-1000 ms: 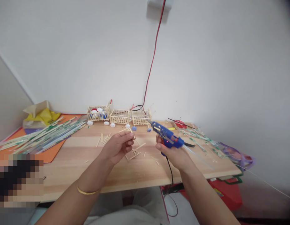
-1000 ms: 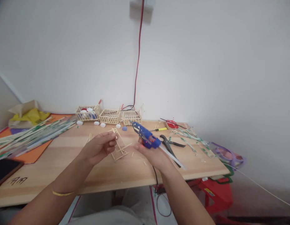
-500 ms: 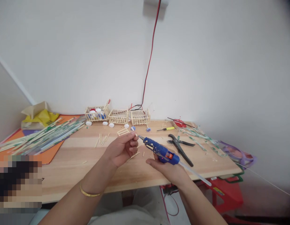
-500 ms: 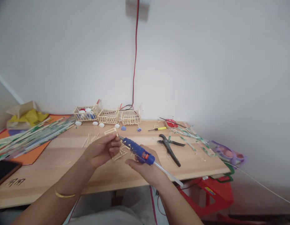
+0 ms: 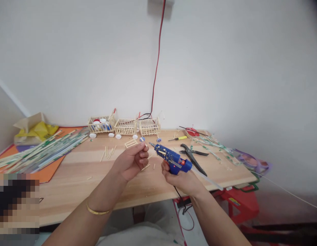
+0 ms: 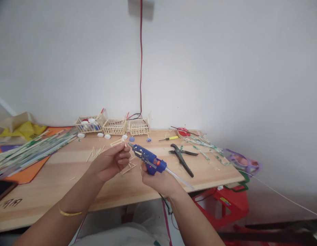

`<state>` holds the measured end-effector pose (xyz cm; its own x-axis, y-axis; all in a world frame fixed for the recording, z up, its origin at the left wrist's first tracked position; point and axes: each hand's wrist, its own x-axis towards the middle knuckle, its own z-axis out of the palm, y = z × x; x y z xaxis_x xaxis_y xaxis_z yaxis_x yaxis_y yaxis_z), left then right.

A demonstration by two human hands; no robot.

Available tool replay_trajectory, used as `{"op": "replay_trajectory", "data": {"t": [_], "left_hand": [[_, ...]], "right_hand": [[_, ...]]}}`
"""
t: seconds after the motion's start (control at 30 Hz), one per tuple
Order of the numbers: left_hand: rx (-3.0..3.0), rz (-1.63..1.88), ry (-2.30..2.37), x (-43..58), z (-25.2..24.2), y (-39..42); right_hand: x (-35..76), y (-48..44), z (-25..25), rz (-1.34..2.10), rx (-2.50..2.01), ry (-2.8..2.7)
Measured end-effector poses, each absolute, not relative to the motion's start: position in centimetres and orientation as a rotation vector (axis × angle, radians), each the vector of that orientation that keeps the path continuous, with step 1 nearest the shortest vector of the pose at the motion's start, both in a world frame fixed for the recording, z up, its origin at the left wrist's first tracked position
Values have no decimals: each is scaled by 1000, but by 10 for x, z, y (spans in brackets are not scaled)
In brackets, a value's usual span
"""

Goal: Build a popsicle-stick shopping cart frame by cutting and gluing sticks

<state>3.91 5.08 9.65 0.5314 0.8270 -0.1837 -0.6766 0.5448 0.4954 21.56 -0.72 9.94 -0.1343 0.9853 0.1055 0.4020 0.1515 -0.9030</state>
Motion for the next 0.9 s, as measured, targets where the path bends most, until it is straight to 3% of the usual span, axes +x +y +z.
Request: {"op": "replay_trajectory", "data": {"t": [0.9], "left_hand": [[363,891,385,39,99,46]], "right_hand": [[217,-5,92,856,-1577,-1600]]}}
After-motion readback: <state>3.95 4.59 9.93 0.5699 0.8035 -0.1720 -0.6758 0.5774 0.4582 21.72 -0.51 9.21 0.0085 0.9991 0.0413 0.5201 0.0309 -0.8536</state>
